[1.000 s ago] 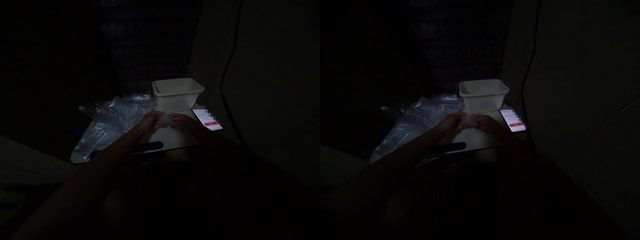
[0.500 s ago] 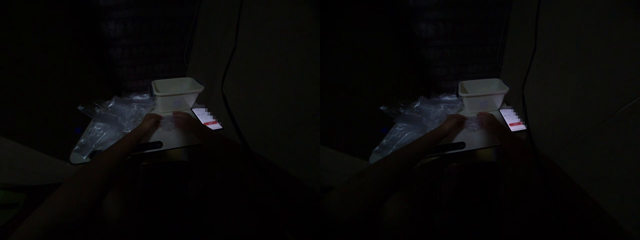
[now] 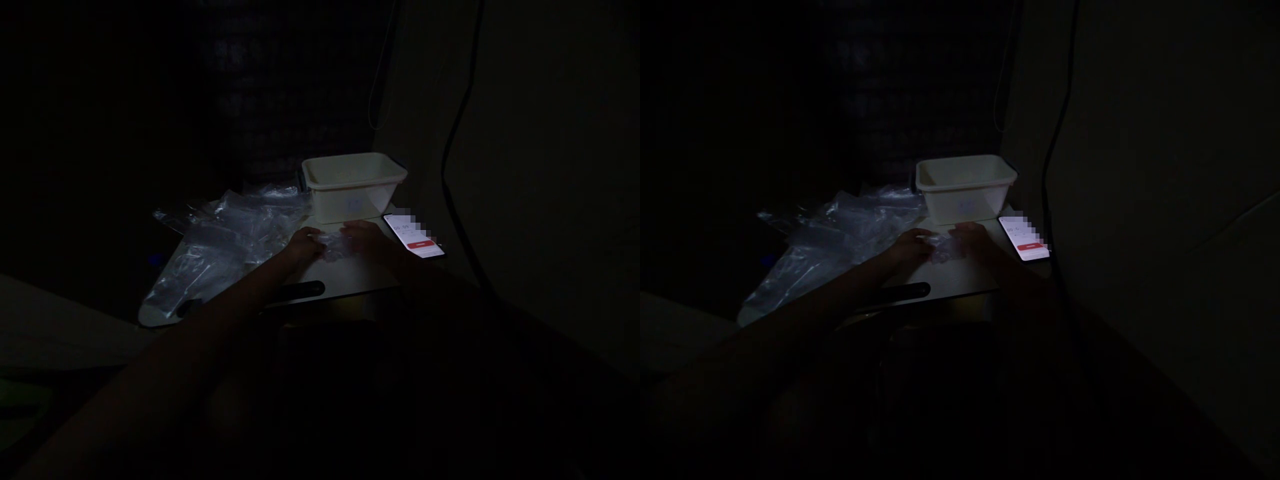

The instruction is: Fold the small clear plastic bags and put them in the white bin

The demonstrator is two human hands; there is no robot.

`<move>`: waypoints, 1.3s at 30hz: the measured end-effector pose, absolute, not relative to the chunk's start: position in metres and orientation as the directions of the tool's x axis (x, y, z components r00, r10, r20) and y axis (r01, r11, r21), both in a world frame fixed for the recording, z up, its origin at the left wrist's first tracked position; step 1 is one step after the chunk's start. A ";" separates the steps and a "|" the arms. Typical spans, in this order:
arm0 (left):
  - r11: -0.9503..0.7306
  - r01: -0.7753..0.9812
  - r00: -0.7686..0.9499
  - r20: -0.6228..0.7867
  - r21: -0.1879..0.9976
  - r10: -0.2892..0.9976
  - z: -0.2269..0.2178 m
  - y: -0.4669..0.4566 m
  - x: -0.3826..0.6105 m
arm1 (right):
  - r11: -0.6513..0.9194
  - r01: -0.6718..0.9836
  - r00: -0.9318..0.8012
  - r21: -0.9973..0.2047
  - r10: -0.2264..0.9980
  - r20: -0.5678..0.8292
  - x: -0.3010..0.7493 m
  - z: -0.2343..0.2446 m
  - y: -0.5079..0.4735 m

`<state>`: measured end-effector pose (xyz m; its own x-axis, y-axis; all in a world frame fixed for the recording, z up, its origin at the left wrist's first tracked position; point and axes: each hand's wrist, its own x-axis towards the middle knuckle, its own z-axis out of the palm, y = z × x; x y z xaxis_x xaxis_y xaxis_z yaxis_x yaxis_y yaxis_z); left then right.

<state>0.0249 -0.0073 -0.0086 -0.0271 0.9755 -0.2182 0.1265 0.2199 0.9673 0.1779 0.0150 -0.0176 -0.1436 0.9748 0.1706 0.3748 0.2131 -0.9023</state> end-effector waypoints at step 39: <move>-0.451 0.891 0.452 -0.002 0.039 0.892 -0.029 -0.025 0.028 | 0.577 0.817 -0.559 0.005 0.789 0.255 0.157 -0.044 -0.008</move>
